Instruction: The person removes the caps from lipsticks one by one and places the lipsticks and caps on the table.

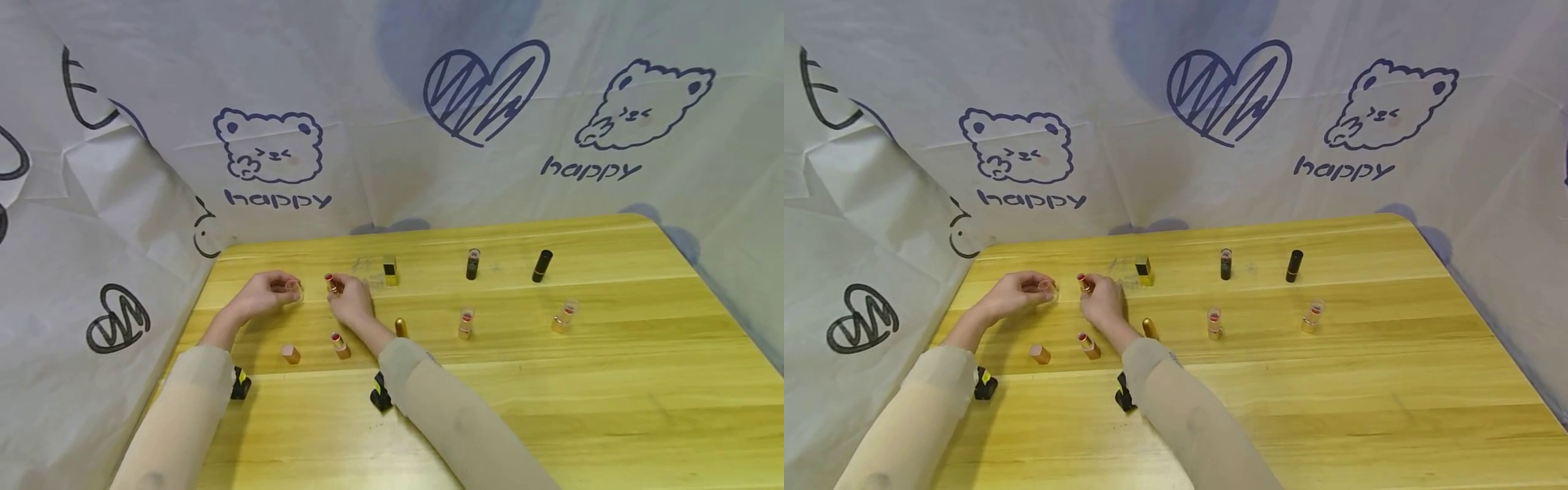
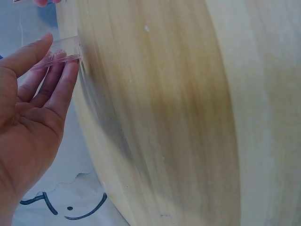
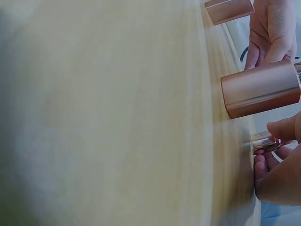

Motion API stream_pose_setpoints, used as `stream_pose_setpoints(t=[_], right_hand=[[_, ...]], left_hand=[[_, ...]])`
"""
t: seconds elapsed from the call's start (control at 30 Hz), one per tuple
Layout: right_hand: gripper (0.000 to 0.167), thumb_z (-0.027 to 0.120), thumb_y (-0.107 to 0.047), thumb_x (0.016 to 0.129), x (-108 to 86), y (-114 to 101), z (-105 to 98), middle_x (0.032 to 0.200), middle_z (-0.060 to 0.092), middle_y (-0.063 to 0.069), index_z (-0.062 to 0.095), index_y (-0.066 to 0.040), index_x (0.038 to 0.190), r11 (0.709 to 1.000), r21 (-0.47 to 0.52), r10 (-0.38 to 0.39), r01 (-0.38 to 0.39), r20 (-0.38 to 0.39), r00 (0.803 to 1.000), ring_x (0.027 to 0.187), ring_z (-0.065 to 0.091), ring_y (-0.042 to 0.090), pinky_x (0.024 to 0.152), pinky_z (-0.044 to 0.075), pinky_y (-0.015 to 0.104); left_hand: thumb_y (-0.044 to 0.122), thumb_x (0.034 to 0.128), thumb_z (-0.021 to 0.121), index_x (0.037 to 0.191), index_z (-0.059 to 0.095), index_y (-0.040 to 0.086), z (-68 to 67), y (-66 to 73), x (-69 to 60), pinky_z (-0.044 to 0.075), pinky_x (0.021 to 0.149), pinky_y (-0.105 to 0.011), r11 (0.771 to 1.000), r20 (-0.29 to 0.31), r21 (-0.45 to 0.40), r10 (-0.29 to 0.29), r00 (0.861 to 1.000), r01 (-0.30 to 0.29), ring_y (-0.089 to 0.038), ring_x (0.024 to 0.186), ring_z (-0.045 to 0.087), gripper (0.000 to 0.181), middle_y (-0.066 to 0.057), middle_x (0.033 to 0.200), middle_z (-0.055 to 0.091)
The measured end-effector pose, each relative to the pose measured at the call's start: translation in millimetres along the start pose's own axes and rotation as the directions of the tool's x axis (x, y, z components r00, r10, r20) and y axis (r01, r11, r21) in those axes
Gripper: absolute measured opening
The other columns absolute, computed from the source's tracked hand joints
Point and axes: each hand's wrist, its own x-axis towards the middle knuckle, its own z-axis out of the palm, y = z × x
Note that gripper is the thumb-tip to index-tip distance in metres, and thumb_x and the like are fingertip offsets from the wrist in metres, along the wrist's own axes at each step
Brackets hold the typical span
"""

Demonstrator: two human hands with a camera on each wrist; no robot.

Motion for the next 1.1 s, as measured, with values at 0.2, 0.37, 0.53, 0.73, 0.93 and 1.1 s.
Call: stream_pose_setpoints(t=[0.2, 0.37, 0.53, 0.73, 0.93, 1.1], right_hand=[[0.056, 0.069, -0.008, 0.099, -4.2, -3.5, -4.1, 0.149, 0.059, 0.009, 0.052, -0.006, 0.152, 0.999, 0.032, 0.028, -0.028, 0.022, 0.999, 0.136, 0.056, 0.027, 0.113, 0.047, 0.039], [0.058, 0.068, -0.010, 0.100, -11.3, -9.2, -10.7, 0.155, 0.053, 0.006, 0.049, -0.008, 0.155, 0.996, 0.075, 0.052, -0.055, 0.031, 0.998, 0.142, 0.050, 0.029, 0.115, 0.044, 0.042], [0.058, 0.069, -0.016, 0.101, -17.6, -17.9, -19.5, 0.157, 0.051, 0.004, 0.048, -0.011, 0.156, 0.993, 0.112, 0.037, -0.039, 0.022, 0.999, 0.144, 0.047, 0.029, 0.117, 0.042, 0.044], [0.059, 0.067, -0.020, 0.103, -26.1, -27.6, -35.8, 0.159, 0.048, 0.005, 0.046, -0.012, 0.158, 0.988, 0.153, -0.036, 0.032, 0.021, 0.999, 0.149, 0.041, 0.028, 0.121, 0.036, 0.044], [0.061, 0.066, -0.024, 0.104, -34.3, -35.2, -53.9, 0.160, 0.047, 0.006, 0.044, -0.010, 0.158, 0.980, 0.148, -0.136, 0.135, -0.003, 0.991, 0.149, 0.041, 0.027, 0.122, 0.036, 0.044], [0.063, 0.067, -0.028, 0.103, -45.0, -40.0, -76.4, 0.160, 0.047, 0.004, 0.043, -0.014, 0.159, 0.969, 0.155, -0.190, 0.191, -0.020, 0.982, 0.146, 0.044, 0.029, 0.118, 0.042, 0.047]], left_hand=[[0.014, 0.1001, 0.071, 0.143, 0.054, -0.007, 0.4, 1.5, -2.8, 0.052, 0.106, -0.048, 1.000, 0.003, -0.013, 0.026, 1.000, -0.026, -0.040, 0.127, 0.058, 0.051, -0.026, 0.138, 0.060], [0.013, 0.1006, 0.070, 0.150, 0.045, -0.008, -0.9, 7.6, -8.9, 0.044, 0.113, -0.055, 0.998, -0.011, -0.047, 0.048, 0.999, -0.048, -0.044, 0.135, 0.051, 0.058, -0.028, 0.148, 0.052], [0.014, 0.1012, 0.069, 0.157, 0.035, -0.003, -2.8, 14.4, -15.2, 0.040, 0.116, -0.059, 0.992, -0.049, -0.108, 0.067, 0.997, -0.072, -0.045, 0.144, 0.043, 0.068, -0.025, 0.159, 0.041], [0.017, 0.1030, 0.067, 0.164, 0.025, 0.004, -0.7, 28.9, -21.4, 0.038, 0.118, -0.057, 0.981, -0.108, -0.161, 0.088, 0.990, -0.105, -0.041, 0.150, 0.035, 0.076, -0.018, 0.167, 0.032], [0.020, 0.1038, 0.067, 0.166, 0.019, 0.005, 1.6, 46.5, -28.0, 0.033, 0.122, -0.054, 0.965, -0.193, -0.190, 0.143, 0.971, -0.180, -0.037, 0.153, 0.031, 0.080, -0.014, 0.169, 0.028], [0.019, 0.1038, 0.066, 0.166, 0.019, 0.006, 9.1, 69.8, -34.6, 0.031, 0.123, -0.051, 0.943, -0.277, -0.229, 0.175, 0.945, -0.241, -0.034, 0.153, 0.032, 0.079, -0.012, 0.169, 0.029]])
